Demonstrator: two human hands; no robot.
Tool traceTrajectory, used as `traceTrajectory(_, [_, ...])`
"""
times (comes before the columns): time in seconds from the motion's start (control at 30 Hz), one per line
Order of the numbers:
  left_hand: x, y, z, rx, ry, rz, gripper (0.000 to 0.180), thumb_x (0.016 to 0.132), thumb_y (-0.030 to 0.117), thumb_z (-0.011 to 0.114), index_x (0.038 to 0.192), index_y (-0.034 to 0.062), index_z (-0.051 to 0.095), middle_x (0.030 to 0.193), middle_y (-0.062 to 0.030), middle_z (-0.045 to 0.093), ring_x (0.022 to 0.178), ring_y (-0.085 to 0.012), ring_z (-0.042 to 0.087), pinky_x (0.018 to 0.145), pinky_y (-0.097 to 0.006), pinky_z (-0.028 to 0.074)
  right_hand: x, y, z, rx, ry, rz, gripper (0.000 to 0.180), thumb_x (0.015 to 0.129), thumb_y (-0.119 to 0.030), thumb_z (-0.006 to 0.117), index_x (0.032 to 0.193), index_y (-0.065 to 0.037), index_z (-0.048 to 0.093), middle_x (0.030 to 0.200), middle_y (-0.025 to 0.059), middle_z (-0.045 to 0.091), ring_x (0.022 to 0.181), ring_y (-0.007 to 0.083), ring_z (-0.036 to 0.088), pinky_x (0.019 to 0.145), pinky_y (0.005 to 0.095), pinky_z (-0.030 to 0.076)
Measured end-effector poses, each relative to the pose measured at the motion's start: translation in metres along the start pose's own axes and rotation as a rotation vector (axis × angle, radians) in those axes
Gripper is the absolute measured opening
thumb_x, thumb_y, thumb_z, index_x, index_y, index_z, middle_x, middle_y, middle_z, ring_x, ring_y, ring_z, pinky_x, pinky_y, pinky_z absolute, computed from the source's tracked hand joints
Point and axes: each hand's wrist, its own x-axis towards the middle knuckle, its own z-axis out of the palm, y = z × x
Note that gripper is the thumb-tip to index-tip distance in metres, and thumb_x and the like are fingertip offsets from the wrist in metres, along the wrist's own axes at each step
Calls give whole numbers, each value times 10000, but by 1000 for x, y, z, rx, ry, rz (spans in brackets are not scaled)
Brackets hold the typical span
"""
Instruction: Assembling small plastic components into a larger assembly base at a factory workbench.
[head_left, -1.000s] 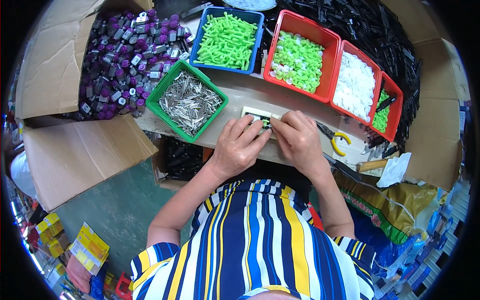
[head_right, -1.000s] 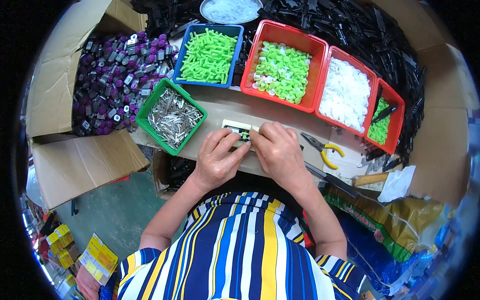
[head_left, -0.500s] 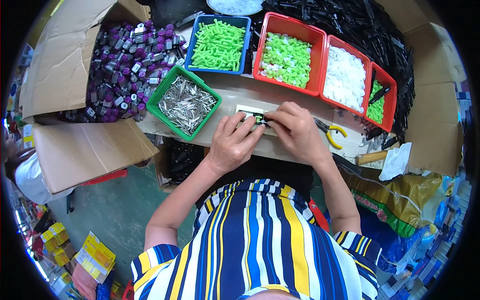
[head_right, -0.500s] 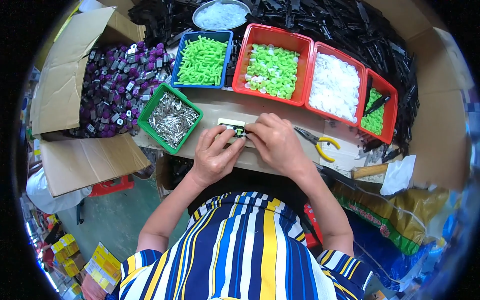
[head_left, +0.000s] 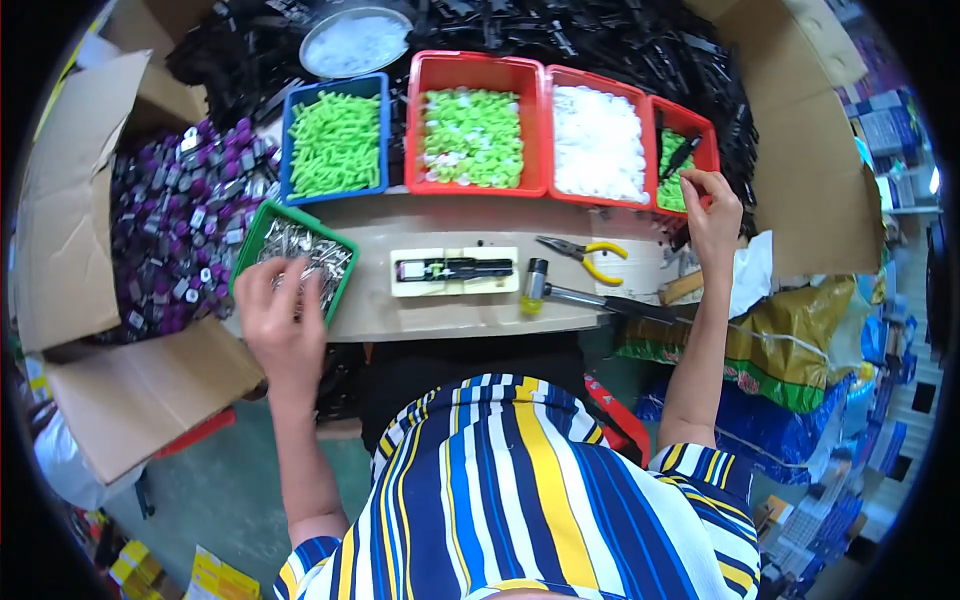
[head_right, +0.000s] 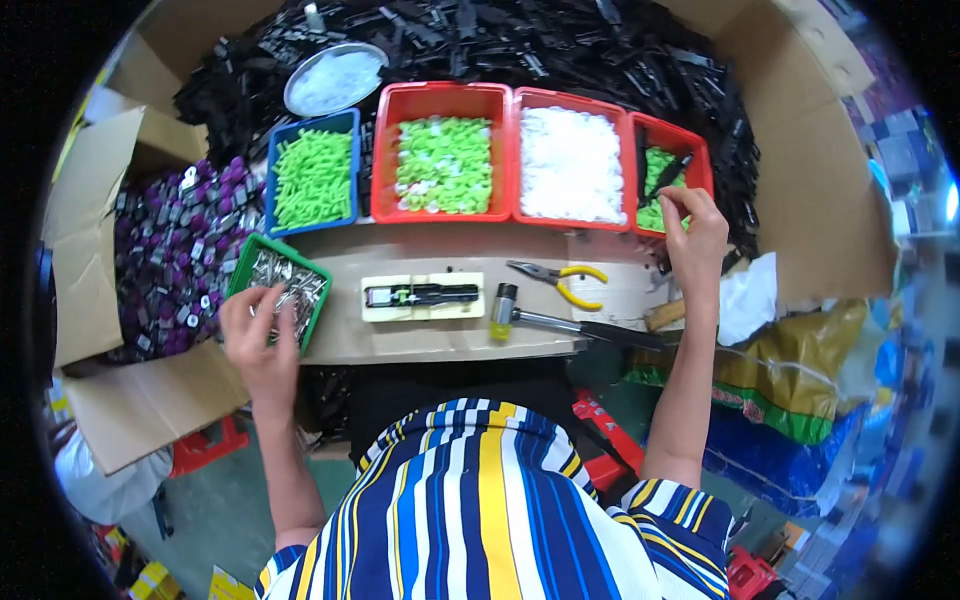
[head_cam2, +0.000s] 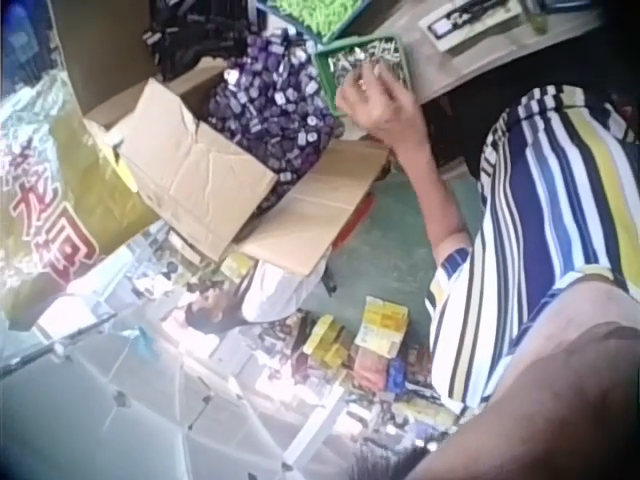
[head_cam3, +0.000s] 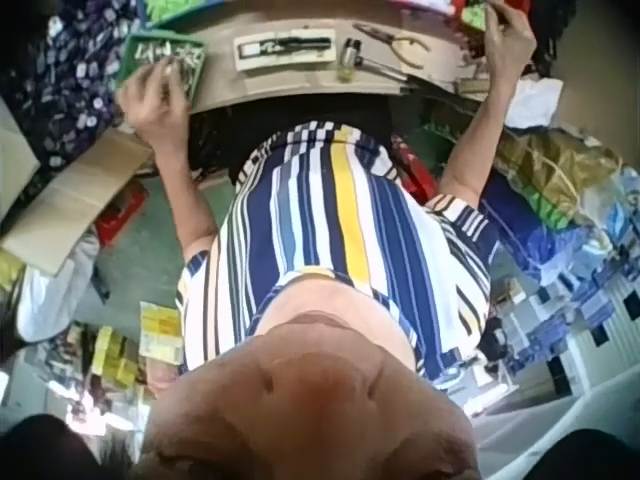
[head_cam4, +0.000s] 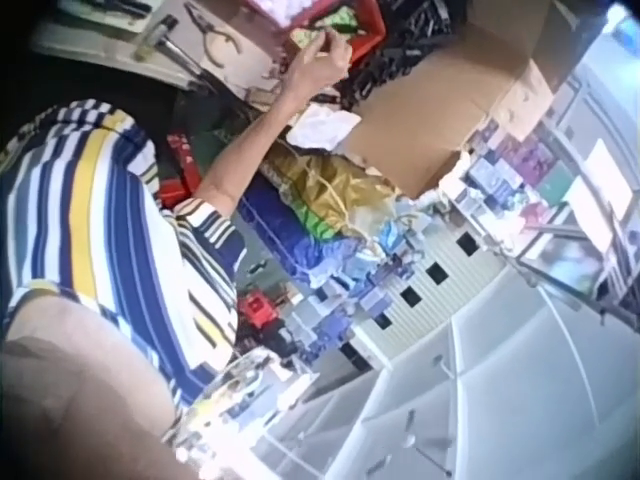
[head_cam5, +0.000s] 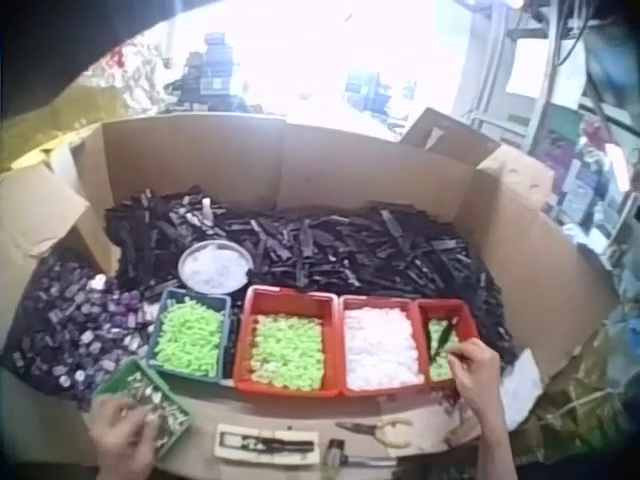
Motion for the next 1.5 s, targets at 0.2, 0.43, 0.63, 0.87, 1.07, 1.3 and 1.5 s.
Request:
traceTrajectory(0.2, [8,-24,-4,38,-172,-97,128,829,35,717,941,-23,699,936,-143,626,916,-316,558,825,-417,454,4,23,-3,-29,-44,-9,120,873,-52,677,965,17,710,902,137,693,800,263,676,732,337,509])
traceTrajectory(0.43, [16,-24,-5,20,-167,-89,70,796,19,728,833,-23,687,839,-129,631,844,-300,569,759,-402,455,20,16,6,-5,-22,-94,105,853,-61,695,913,26,691,829,129,660,753,280,658,697,359,501])
traceTrajectory(0.63, [19,-24,-7,29,-183,-133,70,802,10,724,831,-28,673,852,-130,631,847,-297,568,774,-399,456,18,43,1,-146,-373,10,156,812,-79,720,913,38,706,812,159,687,739,293,674,687,373,519])
traceTrajectory(0.87, [21,-23,-10,18,-149,-101,82,832,3,701,849,-39,632,851,-139,618,841,-297,572,778,-388,454,27,42,17,-186,-426,23,157,781,-50,708,905,46,709,869,183,715,822,318,698,762,391,533])
traceTrajectory(1.07, [14,-20,-16,-32,-146,-169,72,858,8,673,868,-40,619,858,-141,613,846,-307,561,775,-411,444,32,44,16,-203,-512,49,144,776,-42,694,892,43,706,871,181,700,826,314,685,763,386,528])
traceTrajectory(1.3, [16,3,-16,-131,-131,-199,78,873,8,663,862,-30,596,846,-129,598,831,-288,557,762,-387,442,27,28,-1,92,-227,9,126,806,-56,676,881,43,663,821,113,664,743,202,630,690,327,489])
traceTrajectory(1.5, [14,55,10,-431,-146,-187,90,838,-29,673,869,-20,589,858,-126,588,801,-276,572,735,-362,454,-7,-61,21,728,-339,84,44,860,4,672,889,0,639,872,-9,614,809,50,563,688,204,424])
